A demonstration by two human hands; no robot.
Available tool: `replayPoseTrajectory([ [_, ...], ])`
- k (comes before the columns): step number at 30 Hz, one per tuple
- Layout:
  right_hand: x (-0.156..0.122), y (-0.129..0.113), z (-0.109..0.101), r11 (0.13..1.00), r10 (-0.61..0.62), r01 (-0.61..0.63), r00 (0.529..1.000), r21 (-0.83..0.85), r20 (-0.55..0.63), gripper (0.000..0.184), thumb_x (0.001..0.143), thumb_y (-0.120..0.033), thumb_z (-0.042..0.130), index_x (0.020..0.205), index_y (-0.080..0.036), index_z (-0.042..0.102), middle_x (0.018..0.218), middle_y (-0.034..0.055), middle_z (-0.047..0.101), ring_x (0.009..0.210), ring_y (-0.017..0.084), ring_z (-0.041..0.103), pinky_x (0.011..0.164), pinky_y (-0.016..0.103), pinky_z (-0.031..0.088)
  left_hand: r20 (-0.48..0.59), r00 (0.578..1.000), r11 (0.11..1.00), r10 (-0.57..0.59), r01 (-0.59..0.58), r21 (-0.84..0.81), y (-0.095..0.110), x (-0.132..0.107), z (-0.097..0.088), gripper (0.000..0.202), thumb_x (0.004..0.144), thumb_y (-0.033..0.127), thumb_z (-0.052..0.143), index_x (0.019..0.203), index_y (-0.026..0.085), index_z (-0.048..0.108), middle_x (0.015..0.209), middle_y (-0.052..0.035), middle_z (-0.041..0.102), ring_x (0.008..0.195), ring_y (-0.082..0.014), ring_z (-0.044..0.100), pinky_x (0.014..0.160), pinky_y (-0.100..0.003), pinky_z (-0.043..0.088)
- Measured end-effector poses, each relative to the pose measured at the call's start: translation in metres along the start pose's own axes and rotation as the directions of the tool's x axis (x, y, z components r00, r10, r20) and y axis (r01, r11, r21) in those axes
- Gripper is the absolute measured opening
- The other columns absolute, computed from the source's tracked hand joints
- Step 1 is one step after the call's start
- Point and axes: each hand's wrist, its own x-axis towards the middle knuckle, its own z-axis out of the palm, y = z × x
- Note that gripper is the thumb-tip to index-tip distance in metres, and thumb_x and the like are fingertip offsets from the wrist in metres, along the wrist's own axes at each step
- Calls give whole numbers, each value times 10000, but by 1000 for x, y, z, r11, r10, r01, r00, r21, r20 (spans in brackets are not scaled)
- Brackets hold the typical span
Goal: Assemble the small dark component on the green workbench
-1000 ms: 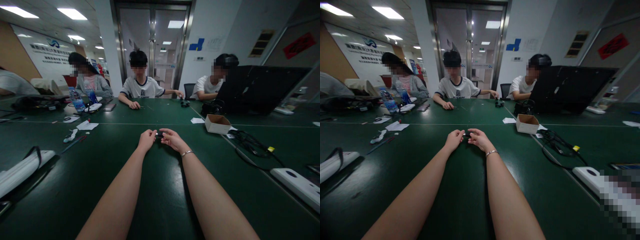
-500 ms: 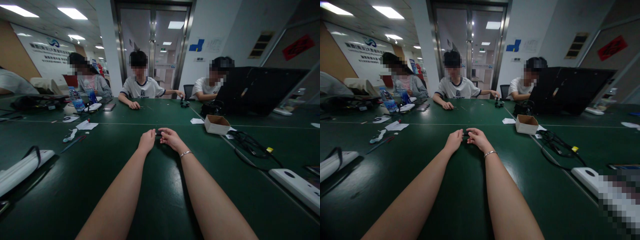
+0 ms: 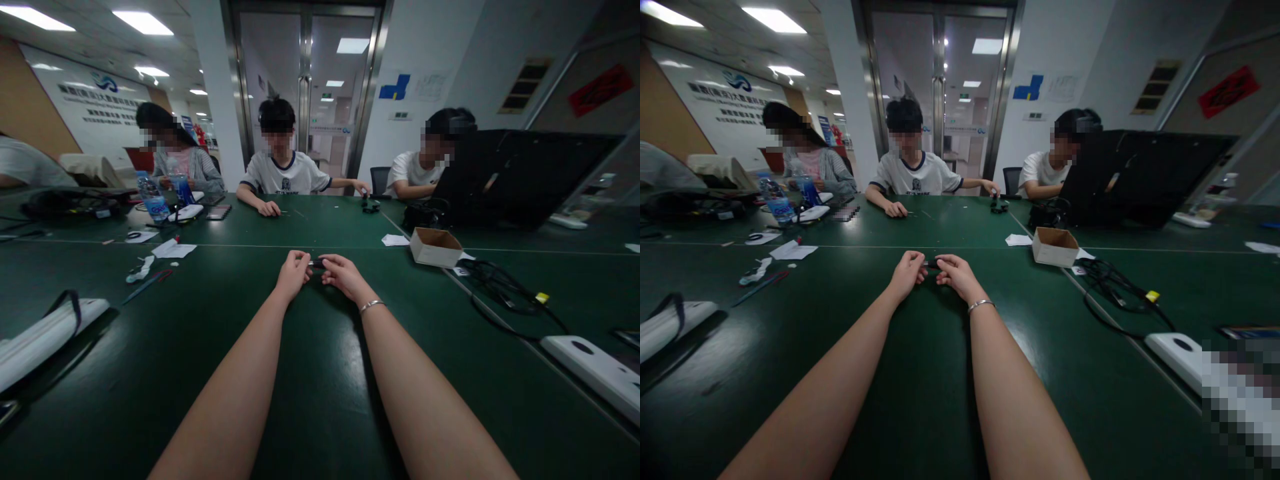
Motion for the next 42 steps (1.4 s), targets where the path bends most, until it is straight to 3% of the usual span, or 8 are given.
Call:
replayPoseTrajectory([
  [5,1,1,-2,1000,-6,6,1000,5,28,125,828,-151,709,946,-159,672,773,37,664,526,94,580,503,211,537,-30,996,996,84,-82,42,-2,2,0,244,797,194,600,1027,186,516,751,12,599,613,-105,540,589,-216,394],
  [9,1,2,-3,1000,-9,10,999,-6,42,150,807,-162,733,943,-156,669,776,36,661,535,94,587,501,205,534,16,997,993,69,-70,91,-5,2,-1,175,903,318,483,1006,188,539,644,26,548,556,-117,497,559,-234,351],
  [12,0,1,-2,1000,-16,17,998,-12,57,175,797,-180,746,952,-157,668,770,29,656,542,92,590,505,201,536,28,994,987,105,-108,116,-6,2,-2,196,879,275,512,1058,201,546,661,33,544,586,-117,499,575,-232,347],
  [20,-1,1,-1,1000,-21,22,997,-7,79,179,785,-190,758,944,-162,681,775,26,647,546,87,587,506,198,540,-21,996,992,84,-81,96,0,0,-3,239,848,205,500,1084,186,537,682,28,542,634,-119,525,616,-229,383],
  [24,0,1,-2,1000,-25,25,997,3,77,164,793,-180,746,942,-162,681,783,24,649,548,86,589,508,198,544,-13,1000,997,9,-8,81,0,0,-3,245,894,298,453,1087,179,546,625,30,523,555,-118,492,554,-225,359],
  [28,0,1,-2,1000,-18,18,997,8,75,166,793,-163,736,948,-161,678,766,19,646,545,88,592,506,197,543,-12,1000,997,17,-16,76,0,1,-3,276,856,212,466,1122,187,532,655,35,529,550,-105,472,542,-208,344],
  [32,-1,1,-1,1000,-16,16,998,7,62,151,798,-145,719,942,-159,673,760,18,646,536,87,591,500,192,534,5,1000,999,-3,3,34,0,1,-3,275,924,316,382,1084,170,551,621,30,499,520,-107,446,520,-210,339],
  [42,0,1,-2,1000,-25,25,996,7,84,175,785,-165,752,941,-164,674,784,19,648,546,83,592,508,192,538,27,1000,998,8,-10,61,-2,2,-4,296,874,258,416,1098,170,588,634,21,521,507,-102,445,499,-204,344],
])
